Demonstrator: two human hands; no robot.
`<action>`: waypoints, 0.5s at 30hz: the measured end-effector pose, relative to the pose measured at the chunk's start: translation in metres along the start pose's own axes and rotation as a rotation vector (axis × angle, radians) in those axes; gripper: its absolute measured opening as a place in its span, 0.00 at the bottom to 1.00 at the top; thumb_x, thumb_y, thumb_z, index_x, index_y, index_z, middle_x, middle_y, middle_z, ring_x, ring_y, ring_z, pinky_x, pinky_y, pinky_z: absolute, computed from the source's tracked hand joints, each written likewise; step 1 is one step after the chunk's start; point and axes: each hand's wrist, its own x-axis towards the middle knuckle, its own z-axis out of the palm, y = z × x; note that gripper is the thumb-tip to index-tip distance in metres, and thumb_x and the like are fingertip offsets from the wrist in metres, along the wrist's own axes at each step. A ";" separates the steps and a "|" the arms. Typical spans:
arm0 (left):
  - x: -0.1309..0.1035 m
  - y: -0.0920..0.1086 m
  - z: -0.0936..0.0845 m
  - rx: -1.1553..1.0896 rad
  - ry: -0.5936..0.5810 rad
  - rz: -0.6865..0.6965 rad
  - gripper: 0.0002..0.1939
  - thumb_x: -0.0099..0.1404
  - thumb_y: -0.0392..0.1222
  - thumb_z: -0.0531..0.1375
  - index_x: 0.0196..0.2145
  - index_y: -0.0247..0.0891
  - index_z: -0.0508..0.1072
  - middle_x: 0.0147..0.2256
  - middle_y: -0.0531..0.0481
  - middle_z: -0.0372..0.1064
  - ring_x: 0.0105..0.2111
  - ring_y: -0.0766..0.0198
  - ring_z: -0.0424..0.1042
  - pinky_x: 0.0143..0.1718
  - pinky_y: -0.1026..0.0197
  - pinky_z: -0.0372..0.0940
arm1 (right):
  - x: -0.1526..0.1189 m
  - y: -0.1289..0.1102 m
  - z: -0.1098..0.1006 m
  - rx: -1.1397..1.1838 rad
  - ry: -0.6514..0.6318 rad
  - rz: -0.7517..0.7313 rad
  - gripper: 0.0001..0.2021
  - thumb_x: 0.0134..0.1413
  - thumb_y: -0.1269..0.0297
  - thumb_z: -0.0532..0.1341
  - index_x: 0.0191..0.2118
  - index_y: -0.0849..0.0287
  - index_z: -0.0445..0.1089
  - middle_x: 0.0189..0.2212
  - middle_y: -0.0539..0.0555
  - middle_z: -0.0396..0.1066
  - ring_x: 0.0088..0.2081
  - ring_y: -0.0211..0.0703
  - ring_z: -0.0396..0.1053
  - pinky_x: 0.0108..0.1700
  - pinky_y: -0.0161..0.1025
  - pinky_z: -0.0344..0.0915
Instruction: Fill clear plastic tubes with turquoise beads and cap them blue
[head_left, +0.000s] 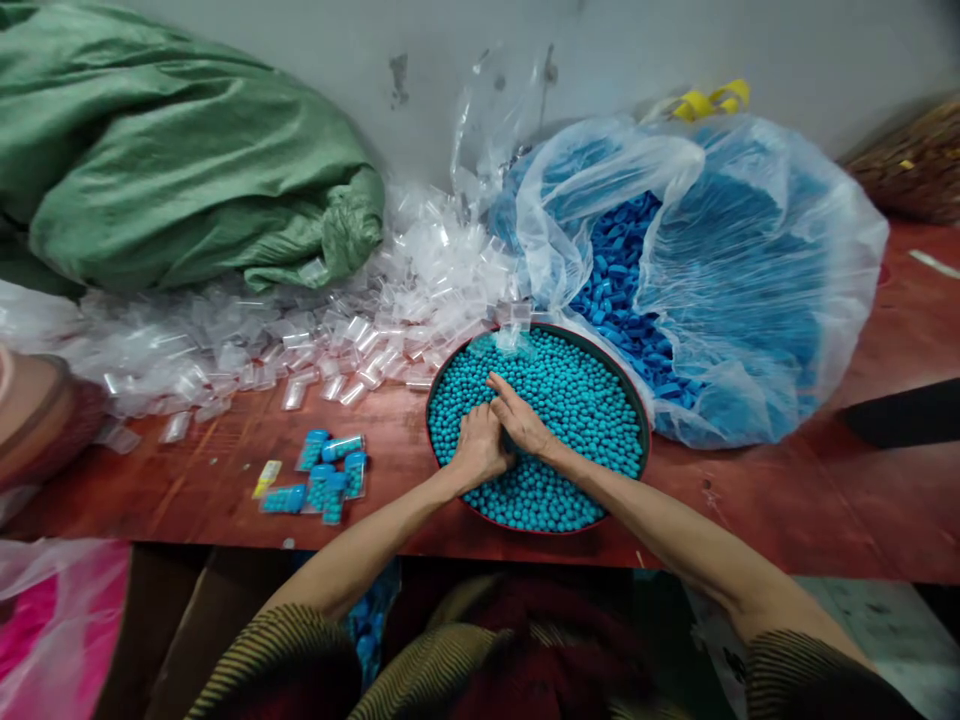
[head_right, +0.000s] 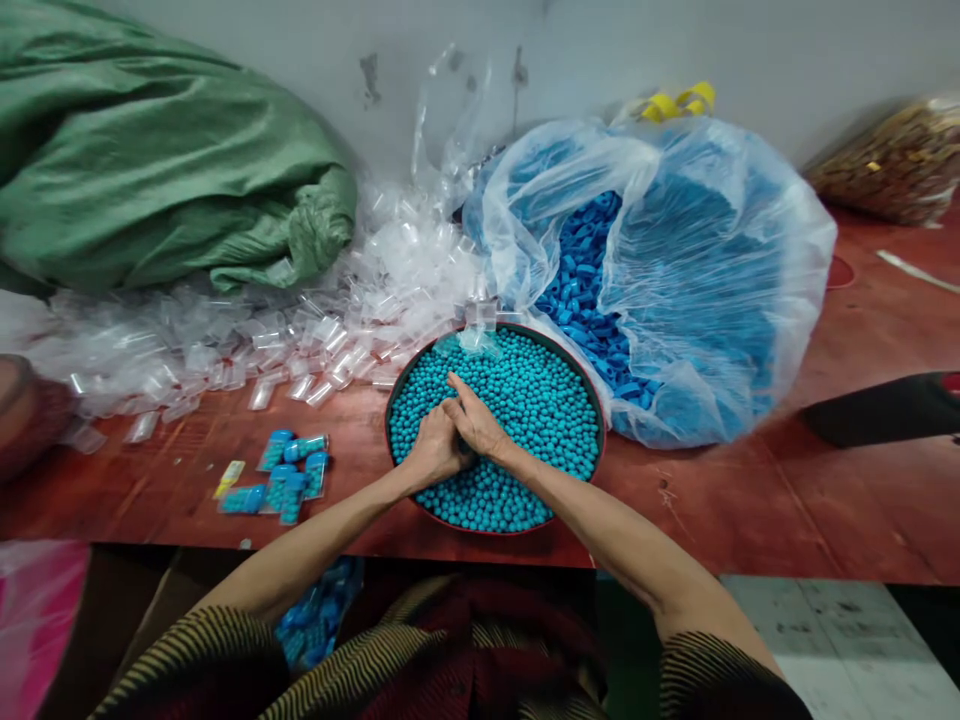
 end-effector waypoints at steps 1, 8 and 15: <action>-0.001 0.001 0.000 0.004 0.034 0.007 0.29 0.50 0.41 0.60 0.50 0.35 0.59 0.46 0.40 0.63 0.49 0.48 0.63 0.49 0.48 0.60 | 0.000 -0.001 -0.004 0.012 0.021 0.002 0.32 0.57 0.44 0.48 0.62 0.58 0.54 0.58 0.59 0.60 0.60 0.51 0.56 0.62 0.52 0.51; -0.011 -0.023 -0.048 -0.055 0.190 -0.079 0.32 0.49 0.39 0.60 0.53 0.36 0.58 0.47 0.41 0.65 0.48 0.52 0.66 0.49 0.52 0.62 | -0.035 -0.013 -0.026 -0.505 -0.002 -0.277 0.13 0.61 0.61 0.49 0.37 0.57 0.70 0.33 0.56 0.69 0.39 0.48 0.66 0.46 0.47 0.63; -0.007 -0.039 -0.078 -0.073 0.105 -0.173 0.37 0.49 0.40 0.60 0.56 0.31 0.55 0.51 0.38 0.64 0.51 0.50 0.66 0.51 0.51 0.64 | -0.042 -0.016 0.033 -0.890 -0.562 -0.776 0.12 0.59 0.68 0.51 0.45 0.64 0.67 0.51 0.63 0.64 0.56 0.52 0.55 0.57 0.54 0.52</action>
